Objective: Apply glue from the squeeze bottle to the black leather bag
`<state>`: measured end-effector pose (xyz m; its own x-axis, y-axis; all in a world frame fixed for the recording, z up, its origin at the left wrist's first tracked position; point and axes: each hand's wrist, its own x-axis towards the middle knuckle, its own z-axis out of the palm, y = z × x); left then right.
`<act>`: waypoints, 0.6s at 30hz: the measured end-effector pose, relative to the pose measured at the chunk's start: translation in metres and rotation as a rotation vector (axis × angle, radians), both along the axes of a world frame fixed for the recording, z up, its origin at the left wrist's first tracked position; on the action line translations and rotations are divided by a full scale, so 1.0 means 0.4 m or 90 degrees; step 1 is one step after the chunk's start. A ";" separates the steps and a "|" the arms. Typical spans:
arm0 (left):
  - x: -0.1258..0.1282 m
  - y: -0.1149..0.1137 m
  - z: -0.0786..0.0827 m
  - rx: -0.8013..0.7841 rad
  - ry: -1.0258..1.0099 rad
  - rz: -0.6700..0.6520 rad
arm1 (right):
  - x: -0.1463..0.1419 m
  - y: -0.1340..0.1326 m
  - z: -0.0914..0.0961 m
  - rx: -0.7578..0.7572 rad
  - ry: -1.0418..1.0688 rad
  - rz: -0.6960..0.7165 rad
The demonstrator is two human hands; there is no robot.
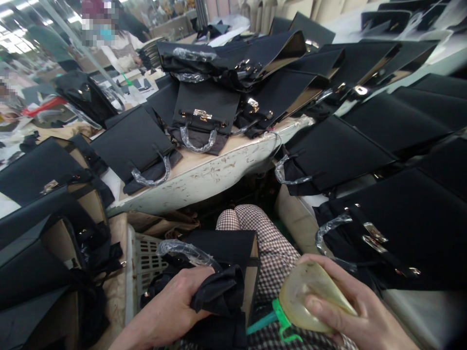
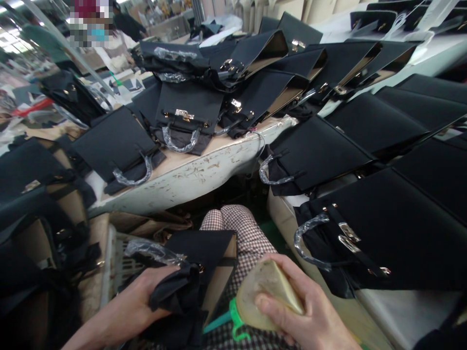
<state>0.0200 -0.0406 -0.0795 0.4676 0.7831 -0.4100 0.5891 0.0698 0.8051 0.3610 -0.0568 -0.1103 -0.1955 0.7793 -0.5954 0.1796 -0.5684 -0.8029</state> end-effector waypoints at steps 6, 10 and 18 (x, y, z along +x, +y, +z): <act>0.002 0.005 0.001 -0.009 0.003 -0.006 | 0.003 0.033 -0.010 0.081 -0.075 0.011; 0.005 0.006 0.001 -0.005 0.005 -0.015 | -0.003 0.061 -0.026 0.119 -0.150 -0.018; 0.007 0.009 0.004 -0.007 0.013 -0.011 | -0.022 0.048 -0.001 0.129 -0.161 -0.037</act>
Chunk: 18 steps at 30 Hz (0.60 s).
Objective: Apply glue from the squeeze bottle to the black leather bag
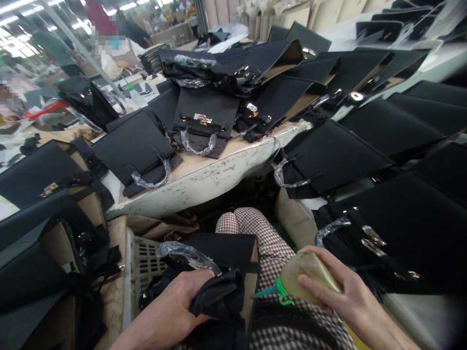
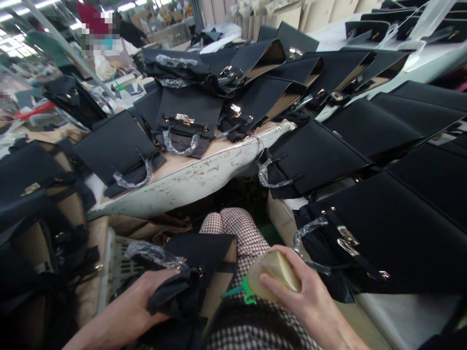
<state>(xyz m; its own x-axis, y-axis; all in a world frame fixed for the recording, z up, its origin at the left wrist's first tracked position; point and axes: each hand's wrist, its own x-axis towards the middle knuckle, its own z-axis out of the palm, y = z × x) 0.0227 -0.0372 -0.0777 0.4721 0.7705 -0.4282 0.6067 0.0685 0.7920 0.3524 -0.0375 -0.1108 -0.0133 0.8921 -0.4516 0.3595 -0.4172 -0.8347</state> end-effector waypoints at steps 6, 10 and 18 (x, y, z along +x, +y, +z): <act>0.000 0.002 0.005 -0.010 -0.011 -0.004 | 0.001 -0.005 -0.010 -0.027 0.045 -0.010; 0.004 0.005 0.006 -0.001 -0.015 -0.003 | 0.020 0.032 -0.060 0.012 -0.019 0.013; 0.006 0.006 0.009 -0.013 -0.009 -0.003 | 0.029 0.009 -0.046 -0.025 0.040 0.031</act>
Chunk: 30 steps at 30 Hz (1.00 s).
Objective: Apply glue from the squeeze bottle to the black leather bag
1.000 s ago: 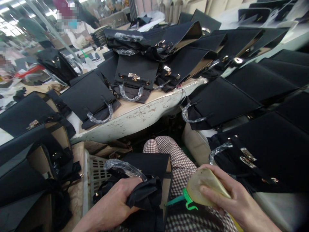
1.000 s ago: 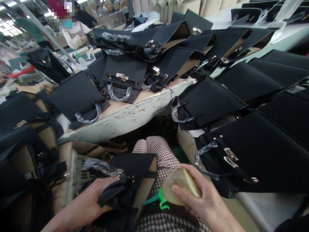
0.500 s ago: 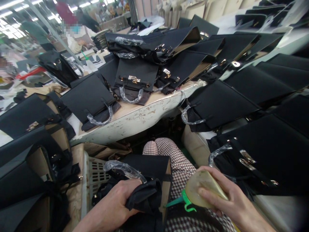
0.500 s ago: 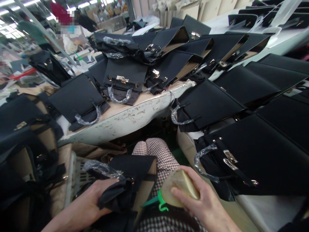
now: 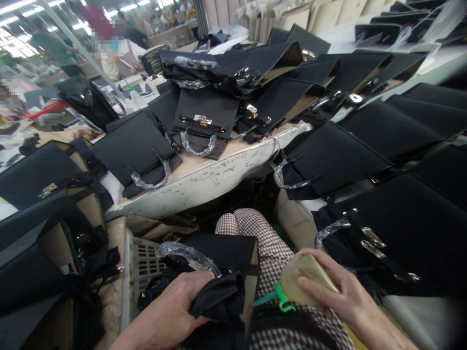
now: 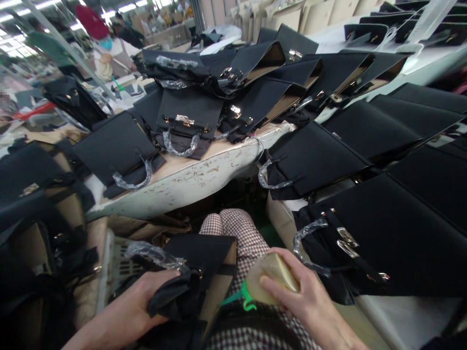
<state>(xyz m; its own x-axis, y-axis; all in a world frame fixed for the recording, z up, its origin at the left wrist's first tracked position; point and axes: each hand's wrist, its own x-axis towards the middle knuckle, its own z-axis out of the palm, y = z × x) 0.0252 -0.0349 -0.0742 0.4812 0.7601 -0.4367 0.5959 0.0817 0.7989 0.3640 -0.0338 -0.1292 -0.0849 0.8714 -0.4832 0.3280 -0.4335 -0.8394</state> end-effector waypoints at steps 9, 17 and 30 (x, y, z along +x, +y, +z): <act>-0.001 0.006 0.002 0.000 0.005 -0.007 | 0.004 0.035 -0.046 0.031 -0.075 -0.005; 0.003 0.010 0.004 0.010 -0.025 -0.010 | -0.014 0.027 -0.010 0.017 -0.032 -0.017; 0.001 0.025 0.020 0.005 -0.007 -0.001 | 0.002 0.041 -0.075 0.062 -0.120 0.001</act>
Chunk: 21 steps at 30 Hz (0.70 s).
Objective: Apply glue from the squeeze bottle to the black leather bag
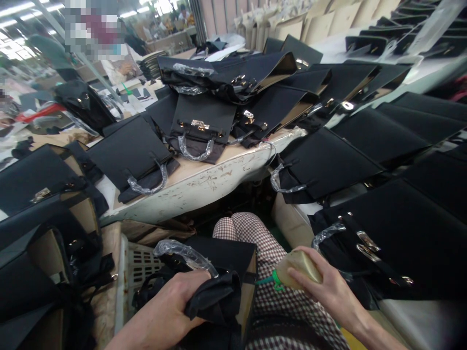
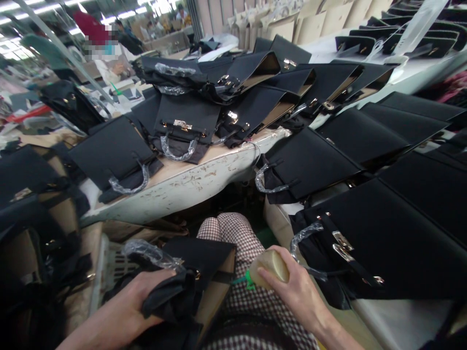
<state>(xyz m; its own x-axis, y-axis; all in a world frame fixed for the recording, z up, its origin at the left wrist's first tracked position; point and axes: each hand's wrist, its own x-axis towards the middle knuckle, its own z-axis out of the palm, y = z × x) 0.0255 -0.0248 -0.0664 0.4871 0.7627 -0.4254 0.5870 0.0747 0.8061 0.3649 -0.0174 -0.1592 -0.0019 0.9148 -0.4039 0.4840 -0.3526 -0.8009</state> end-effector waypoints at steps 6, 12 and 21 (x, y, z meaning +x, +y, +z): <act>0.000 0.005 -0.001 0.001 0.012 0.005 | -0.002 -0.004 -0.025 0.082 -0.024 0.009; 0.003 0.002 -0.007 -0.001 0.000 0.003 | 0.012 -0.019 -0.019 0.074 -0.026 0.062; 0.004 -0.010 -0.019 -0.016 0.013 0.003 | 0.009 0.014 0.053 -0.082 0.130 -0.071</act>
